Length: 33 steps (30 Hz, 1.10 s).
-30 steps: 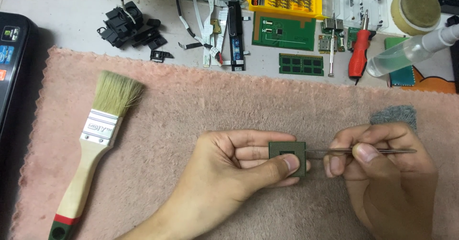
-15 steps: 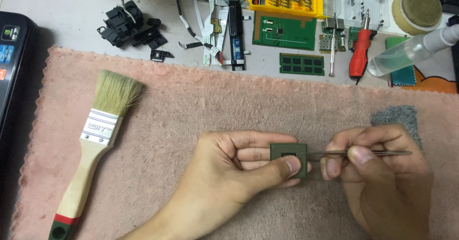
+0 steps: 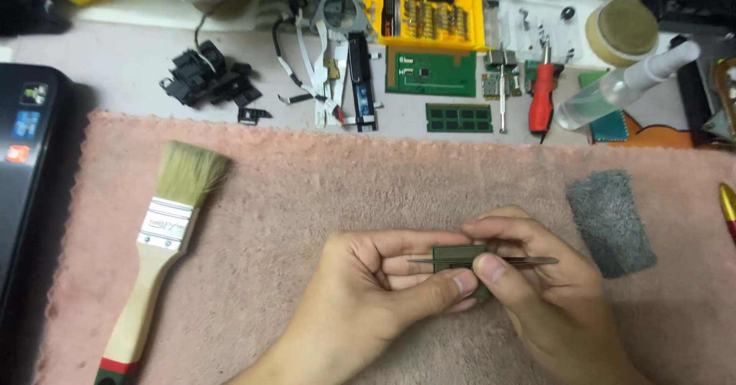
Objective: The person holds a small green circuit board and uses a metal tool to scrape and clean its surface. The person rotates the board to access different areas while working over a pink towel.
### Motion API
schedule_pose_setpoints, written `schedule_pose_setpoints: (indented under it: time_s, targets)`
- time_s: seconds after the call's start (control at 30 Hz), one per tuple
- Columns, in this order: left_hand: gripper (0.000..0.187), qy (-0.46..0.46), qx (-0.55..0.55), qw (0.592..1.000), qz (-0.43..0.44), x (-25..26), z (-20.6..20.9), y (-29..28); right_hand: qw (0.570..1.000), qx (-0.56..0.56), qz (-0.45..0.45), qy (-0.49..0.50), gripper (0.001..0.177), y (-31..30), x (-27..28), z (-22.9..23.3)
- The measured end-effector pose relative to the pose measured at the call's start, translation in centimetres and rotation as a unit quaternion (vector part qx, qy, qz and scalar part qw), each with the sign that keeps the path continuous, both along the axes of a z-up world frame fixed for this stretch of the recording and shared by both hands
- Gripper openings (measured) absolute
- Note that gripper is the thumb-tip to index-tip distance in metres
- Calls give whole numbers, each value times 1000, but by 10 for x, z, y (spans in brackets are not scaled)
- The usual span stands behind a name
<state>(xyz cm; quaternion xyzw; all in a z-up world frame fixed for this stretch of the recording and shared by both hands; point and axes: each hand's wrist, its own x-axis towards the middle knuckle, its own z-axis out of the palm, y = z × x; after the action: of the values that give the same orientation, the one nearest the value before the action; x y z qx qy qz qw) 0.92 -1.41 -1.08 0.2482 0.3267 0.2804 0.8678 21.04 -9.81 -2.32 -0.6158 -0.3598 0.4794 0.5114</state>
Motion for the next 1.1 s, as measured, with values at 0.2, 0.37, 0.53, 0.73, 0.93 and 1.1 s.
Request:
schedule_pose_setpoints:
  time_s: [0.2,0.37,0.53,0.73,0.93,1.1]
  targets:
    - [42,18,-13,1000,10,-2,7,10,994,23,-36,97,34,1,17,-17]
    - [42,8,12,1000,-7,-5,12,17,992,75,-18,100,36,9,19,-16]
    - [44,27,-23,999,0,-4,14,19,987,107,21,121,40,11,22,-10]
    - [44,37,-44,998,11,-4,12,20,989,82,13,119,48,11,28,-12]
    - [46,51,-49,997,11,-4,12,22,993,83,10,79,38,14,33,-13]
    - [47,54,-47,997,6,-4,12,22,990,101,24,97,46,17,30,-6]
